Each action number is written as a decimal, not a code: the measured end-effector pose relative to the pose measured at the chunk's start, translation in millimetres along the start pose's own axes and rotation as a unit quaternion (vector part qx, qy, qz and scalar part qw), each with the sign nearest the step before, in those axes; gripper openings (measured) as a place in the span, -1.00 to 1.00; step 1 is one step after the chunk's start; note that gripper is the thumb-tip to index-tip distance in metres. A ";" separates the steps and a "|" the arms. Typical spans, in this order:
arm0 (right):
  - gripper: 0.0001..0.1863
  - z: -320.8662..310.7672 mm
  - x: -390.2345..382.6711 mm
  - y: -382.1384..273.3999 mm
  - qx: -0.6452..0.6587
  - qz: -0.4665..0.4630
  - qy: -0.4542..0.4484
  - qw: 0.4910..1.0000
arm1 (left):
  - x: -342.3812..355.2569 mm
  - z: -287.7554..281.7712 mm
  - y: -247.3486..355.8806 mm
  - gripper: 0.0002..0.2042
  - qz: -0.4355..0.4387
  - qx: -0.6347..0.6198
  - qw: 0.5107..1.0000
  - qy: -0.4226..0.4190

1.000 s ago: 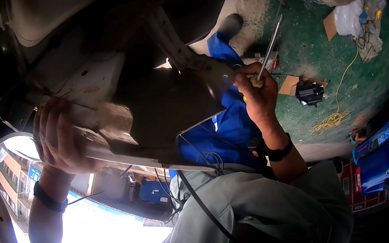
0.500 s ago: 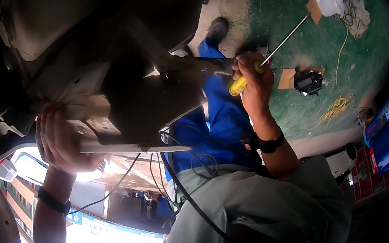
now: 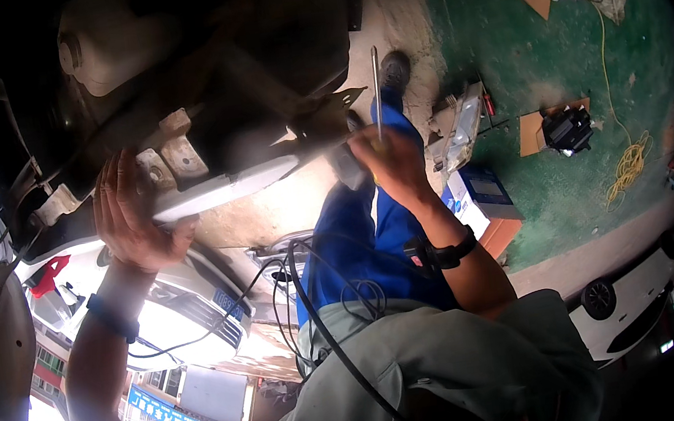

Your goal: The person uses a screwdriver to pry and remove fasteners from a car's front body panel, then positions and installs a replacement headlight assembly into the vehicle frame by hand.

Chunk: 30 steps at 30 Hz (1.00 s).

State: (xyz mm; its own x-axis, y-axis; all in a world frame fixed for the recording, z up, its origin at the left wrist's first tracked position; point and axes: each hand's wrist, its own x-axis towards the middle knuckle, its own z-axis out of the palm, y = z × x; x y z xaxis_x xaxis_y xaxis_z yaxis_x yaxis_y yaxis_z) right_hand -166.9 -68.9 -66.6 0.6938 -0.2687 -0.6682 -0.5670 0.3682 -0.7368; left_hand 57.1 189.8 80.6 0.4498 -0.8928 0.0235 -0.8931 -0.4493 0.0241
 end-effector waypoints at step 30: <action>-0.87 -153.8 -114.9 56.1 0.372 0.012 0.251 0.894 | -9.0 1.6 11.7 -0.18 -0.028 0.043 0.997 0.059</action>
State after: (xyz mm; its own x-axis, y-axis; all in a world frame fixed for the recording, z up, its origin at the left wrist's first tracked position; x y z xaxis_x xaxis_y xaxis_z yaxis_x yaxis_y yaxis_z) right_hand -346.7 -154.3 -47.0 0.2936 -0.5498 -0.7820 0.0030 0.8186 -0.5744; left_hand 42.6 192.5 79.0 0.4921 -0.8588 0.1425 -0.8622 -0.5034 -0.0564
